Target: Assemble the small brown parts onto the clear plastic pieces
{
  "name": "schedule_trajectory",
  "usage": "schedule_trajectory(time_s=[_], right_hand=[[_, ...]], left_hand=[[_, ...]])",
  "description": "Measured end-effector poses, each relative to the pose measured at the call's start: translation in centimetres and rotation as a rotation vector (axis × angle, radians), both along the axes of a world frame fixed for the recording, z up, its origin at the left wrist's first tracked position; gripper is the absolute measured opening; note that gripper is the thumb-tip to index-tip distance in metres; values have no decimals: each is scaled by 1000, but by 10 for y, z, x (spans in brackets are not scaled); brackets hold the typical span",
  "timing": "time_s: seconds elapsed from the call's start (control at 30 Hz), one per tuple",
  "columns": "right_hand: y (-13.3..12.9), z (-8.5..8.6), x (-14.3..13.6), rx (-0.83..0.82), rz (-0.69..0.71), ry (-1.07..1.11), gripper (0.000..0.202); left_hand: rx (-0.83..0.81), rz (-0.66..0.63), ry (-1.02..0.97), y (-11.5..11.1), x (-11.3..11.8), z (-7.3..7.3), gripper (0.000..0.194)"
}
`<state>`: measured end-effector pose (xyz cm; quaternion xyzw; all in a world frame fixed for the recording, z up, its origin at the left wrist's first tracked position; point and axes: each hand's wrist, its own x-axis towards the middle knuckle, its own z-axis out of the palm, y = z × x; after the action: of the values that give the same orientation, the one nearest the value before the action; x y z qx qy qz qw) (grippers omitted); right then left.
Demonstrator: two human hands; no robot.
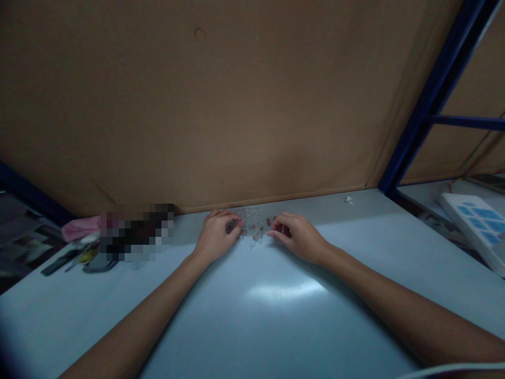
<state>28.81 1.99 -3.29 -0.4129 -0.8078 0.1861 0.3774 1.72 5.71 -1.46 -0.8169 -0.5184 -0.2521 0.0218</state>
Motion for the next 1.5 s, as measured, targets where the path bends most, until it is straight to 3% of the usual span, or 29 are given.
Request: schedule_trajectory(time_s=[0.2, 0.7, 0.9, 1.17, 1.37, 1.5], right_hand=[[0, 0, 0, 22, 5, -4, 21], [0, 0, 0, 25, -7, -22, 21], [2, -1, 0, -2, -16, 6, 21], [2, -1, -3, -148, -31, 169, 27], [5, 2, -4, -191, -25, 322, 40], [2, 7, -7, -327, -21, 442, 46]], left_hand=[[-52, -67, -55, 1, -1, -1, 16], [-111, -28, -41, 6, -4, -5, 20], [-60, -27, -84, 4, -2, -4, 12], [79, -82, -262, -7, 7, 10, 11], [-109, -138, -525, -26, 27, 13, 15], [-271, -175, -685, -30, 34, 8, 21]])
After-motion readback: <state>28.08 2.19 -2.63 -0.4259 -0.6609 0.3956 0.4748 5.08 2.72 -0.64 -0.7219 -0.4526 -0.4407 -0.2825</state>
